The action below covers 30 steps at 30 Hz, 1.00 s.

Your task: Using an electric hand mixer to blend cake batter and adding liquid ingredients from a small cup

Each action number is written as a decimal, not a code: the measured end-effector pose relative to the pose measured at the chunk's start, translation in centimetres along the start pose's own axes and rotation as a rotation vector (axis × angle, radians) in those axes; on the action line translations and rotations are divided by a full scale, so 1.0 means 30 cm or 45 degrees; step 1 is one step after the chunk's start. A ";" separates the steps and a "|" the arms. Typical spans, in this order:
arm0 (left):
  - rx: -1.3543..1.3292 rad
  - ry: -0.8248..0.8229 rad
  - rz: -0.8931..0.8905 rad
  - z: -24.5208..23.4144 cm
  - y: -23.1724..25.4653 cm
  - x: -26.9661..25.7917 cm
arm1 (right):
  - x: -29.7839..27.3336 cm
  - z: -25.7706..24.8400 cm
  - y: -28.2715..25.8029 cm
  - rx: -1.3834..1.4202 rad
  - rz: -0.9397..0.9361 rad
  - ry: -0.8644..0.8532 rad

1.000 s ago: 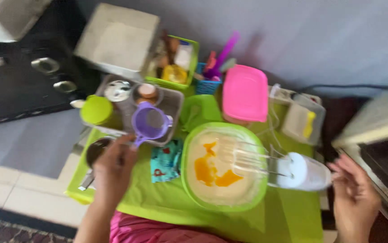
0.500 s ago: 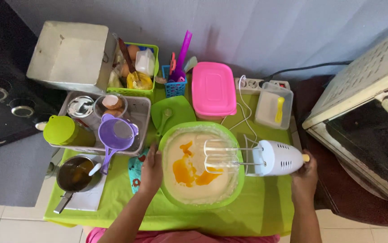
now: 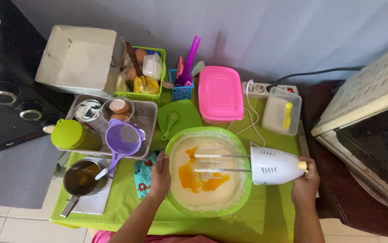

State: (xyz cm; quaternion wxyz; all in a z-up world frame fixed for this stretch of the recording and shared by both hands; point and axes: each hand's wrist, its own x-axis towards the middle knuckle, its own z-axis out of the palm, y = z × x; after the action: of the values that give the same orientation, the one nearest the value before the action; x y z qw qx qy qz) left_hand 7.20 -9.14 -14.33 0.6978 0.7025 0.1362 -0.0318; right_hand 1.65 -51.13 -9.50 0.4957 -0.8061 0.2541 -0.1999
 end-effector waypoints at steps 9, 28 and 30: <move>0.340 0.141 0.090 0.011 -0.039 0.015 | -0.039 -0.061 -0.319 -0.616 -0.561 -0.235; 0.259 0.087 0.035 0.020 0.016 -0.001 | -0.247 0.072 -0.874 -0.986 -0.991 -0.614; 0.223 0.069 0.015 0.019 0.024 -0.005 | -0.263 0.075 -0.889 -0.983 -0.991 -0.556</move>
State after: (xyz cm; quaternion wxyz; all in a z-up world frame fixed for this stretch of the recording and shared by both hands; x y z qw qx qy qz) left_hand 7.31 -9.72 -13.59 0.6300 0.7622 0.1477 -0.0203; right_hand 2.36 -34.64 13.01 0.0974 -0.9846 -0.1140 -0.0896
